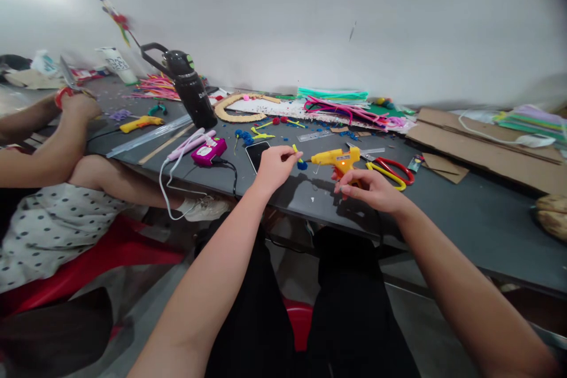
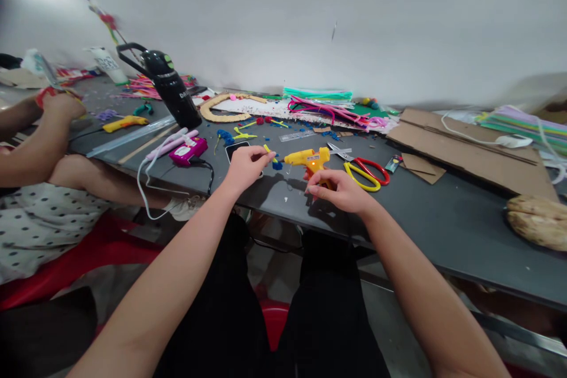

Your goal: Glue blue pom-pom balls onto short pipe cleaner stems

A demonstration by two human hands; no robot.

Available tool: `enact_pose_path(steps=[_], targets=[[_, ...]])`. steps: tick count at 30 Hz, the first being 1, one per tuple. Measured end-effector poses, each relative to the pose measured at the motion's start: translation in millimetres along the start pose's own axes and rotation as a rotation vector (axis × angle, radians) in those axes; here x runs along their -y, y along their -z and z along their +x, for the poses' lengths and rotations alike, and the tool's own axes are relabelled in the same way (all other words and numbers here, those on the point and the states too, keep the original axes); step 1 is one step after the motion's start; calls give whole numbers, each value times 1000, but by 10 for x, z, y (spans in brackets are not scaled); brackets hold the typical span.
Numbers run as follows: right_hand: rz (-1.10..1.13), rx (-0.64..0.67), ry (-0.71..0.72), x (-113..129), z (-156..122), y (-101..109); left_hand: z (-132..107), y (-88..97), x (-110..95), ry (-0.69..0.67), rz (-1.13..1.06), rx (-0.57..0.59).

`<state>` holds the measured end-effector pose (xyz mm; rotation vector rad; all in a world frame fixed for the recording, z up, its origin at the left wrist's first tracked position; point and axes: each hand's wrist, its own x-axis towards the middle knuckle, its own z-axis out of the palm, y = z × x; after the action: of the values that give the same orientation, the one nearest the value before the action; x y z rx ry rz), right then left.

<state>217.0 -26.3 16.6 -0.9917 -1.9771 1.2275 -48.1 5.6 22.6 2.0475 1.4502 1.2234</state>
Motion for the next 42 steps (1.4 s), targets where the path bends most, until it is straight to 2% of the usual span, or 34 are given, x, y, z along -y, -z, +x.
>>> enact_pose_path(steps=[17,42], targets=[[2,22,30,1,20,-11,4,-13,3,-46,16,8],[-8,41,47,-16,25,-6,12,-23,30,-26,22,41]])
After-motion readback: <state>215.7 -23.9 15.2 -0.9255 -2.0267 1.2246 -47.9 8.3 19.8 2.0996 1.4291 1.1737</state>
